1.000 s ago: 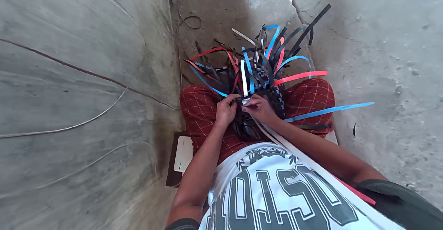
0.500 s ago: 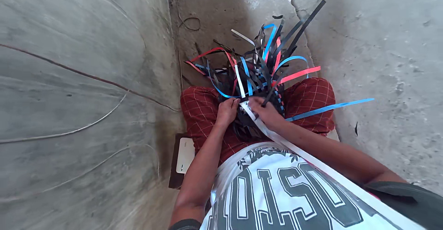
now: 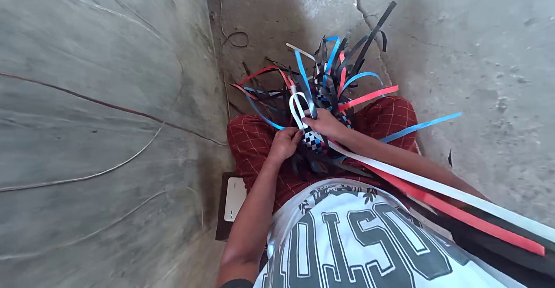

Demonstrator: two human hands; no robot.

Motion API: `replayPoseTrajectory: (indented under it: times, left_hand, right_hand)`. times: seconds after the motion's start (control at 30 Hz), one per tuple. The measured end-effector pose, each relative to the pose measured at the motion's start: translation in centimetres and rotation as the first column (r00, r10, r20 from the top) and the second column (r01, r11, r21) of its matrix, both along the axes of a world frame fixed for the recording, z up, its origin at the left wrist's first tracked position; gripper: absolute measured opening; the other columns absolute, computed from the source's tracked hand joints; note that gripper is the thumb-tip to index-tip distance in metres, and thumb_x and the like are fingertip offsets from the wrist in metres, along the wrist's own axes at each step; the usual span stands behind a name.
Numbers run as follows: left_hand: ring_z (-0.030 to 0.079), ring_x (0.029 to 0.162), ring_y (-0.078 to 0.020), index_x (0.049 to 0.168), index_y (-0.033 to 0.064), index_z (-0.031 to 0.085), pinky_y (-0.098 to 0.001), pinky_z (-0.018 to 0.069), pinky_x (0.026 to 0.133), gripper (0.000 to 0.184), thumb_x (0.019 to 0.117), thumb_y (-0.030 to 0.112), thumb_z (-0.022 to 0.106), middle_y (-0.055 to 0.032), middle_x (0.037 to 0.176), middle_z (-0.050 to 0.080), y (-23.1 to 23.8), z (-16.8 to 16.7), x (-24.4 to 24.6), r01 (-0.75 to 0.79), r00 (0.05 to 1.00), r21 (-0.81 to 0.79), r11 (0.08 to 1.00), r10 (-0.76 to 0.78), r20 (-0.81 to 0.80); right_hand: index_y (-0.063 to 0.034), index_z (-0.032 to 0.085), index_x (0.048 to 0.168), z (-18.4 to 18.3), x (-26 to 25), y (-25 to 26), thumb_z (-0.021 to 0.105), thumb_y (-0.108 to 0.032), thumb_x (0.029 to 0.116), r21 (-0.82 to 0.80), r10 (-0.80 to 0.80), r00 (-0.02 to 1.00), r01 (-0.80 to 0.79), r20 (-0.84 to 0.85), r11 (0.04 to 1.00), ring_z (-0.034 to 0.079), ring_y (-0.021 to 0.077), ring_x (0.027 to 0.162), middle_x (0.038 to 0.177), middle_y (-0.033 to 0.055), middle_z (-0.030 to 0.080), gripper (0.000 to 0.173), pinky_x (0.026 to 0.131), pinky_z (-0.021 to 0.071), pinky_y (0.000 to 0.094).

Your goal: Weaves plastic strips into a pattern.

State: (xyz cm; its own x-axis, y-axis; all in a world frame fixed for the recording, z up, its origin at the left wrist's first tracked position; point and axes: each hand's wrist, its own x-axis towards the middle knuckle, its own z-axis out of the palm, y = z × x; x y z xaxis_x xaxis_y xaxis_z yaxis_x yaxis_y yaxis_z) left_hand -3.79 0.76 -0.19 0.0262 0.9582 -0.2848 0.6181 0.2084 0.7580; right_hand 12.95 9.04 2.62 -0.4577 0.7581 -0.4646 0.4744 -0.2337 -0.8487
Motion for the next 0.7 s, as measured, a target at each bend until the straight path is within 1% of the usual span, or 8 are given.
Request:
replayPoseTrajectory:
  times: [0.1,0.2,0.3,0.43,0.5,0.53,0.6,0.7]
  left_hand:
    - [0.067,0.089,-0.0238,0.103,-0.0026,0.074,-0.0471,0.0530,0.088,0.026,0.1077,0.014,0.054,-0.0161,0.095,0.072,0.2,0.5,-0.2,-0.048,0.994,-0.083,0.995,0.057,0.098]
    - [0.065,0.083,-0.0246,0.099,0.0009,0.074,-0.0496,0.0507,0.081,0.031,0.1083,0.024,0.055,-0.0139,0.088,0.069,1.5,1.5,0.5,-0.055,0.996,-0.183,0.982,0.066,0.059]
    - [0.071,0.097,-0.0298,0.109,0.0032,0.075,-0.0553,0.0532,0.093,0.030,0.1034,0.031,0.065,-0.0160,0.100,0.074,2.3,2.1,1.3,-0.001,1.000,-0.221,0.975,-0.003,-0.015]
    - [0.070,0.090,-0.0319,0.103,0.0007,0.074,-0.0557,0.0531,0.087,0.030,0.1035,0.029,0.065,-0.0178,0.092,0.072,2.0,1.1,1.5,-0.075,0.996,-0.173,0.982,0.064,-0.067]
    - [0.070,0.090,-0.0301,0.103,0.0022,0.075,-0.0540,0.0534,0.088,0.028,0.1040,0.028,0.064,-0.0164,0.092,0.073,2.0,1.0,1.6,-0.085,0.994,-0.167,0.982,0.073,-0.075]
    - [0.071,0.091,-0.0293,0.104,0.0022,0.075,-0.0531,0.0537,0.089,0.026,0.1042,0.026,0.064,-0.0161,0.093,0.074,1.9,0.9,1.6,-0.065,0.997,-0.148,0.987,0.056,-0.062]
    - [0.071,0.094,-0.0287,0.108,0.0003,0.074,-0.0521,0.0537,0.091,0.023,0.1052,0.019,0.061,-0.0168,0.098,0.074,1.6,0.9,1.3,0.010,1.000,-0.112,0.994,-0.010,0.005]
    - [0.071,0.098,-0.0248,0.113,-0.0004,0.074,-0.0474,0.0539,0.095,0.021,0.1042,0.016,0.062,-0.0157,0.104,0.074,1.2,0.8,1.0,0.062,0.994,-0.107,0.992,-0.052,0.097]
  right_hand:
    - [0.0017,0.064,0.111,-0.2,0.9,-2.6,0.063,-0.030,0.1029,0.011,-0.099,0.995,0.099,-0.033,0.995,0.059,0.0208,0.071,0.087,0.0136,0.063,0.033,0.069,0.0518,0.0422]
    - [0.0049,0.068,0.103,-1.0,2.2,-4.8,0.064,-0.026,0.1023,0.036,-0.073,0.997,0.073,-0.010,0.997,0.063,0.0203,0.077,0.085,0.0139,0.066,0.031,0.076,0.0535,0.0426]
    - [0.0026,0.066,0.104,0.4,2.7,-4.7,0.058,-0.028,0.1062,0.016,-0.097,0.994,0.098,-0.060,0.995,0.059,0.0155,0.077,0.085,0.0090,0.064,0.031,0.076,0.0502,0.0377]
    - [-0.0050,0.062,0.117,2.1,3.2,-4.4,0.054,-0.030,0.1074,0.012,-0.222,0.942,0.232,-0.253,0.973,0.064,0.0111,0.079,0.096,0.0054,0.070,0.028,0.072,0.0541,0.0311]
    - [-0.0002,0.058,0.129,1.3,3.8,-5.2,0.055,-0.028,0.1075,-0.175,-0.199,0.972,0.177,-0.121,0.969,0.064,0.0179,0.076,0.098,0.0128,0.066,0.036,0.069,0.0563,0.0359]
    - [-0.0002,0.056,0.131,0.4,4.0,-5.5,0.056,-0.027,0.1072,-0.320,-0.148,0.988,0.125,-0.049,0.939,0.064,0.0166,0.076,0.098,0.0113,0.065,0.036,0.070,0.0563,0.0344]
    - [0.0001,0.061,0.118,-0.2,3.8,-5.3,0.058,-0.026,0.1057,-0.469,-0.114,0.993,0.097,-0.010,0.878,0.061,0.0098,0.064,0.081,0.0034,0.064,0.029,0.062,0.0538,0.0266]
    - [0.0003,0.065,0.105,1.6,3.0,-2.5,0.056,-0.020,0.1057,-0.333,-0.211,0.955,0.134,-0.209,0.934,0.050,0.0064,0.054,0.065,-0.0023,0.054,0.022,0.057,0.0473,0.0238]
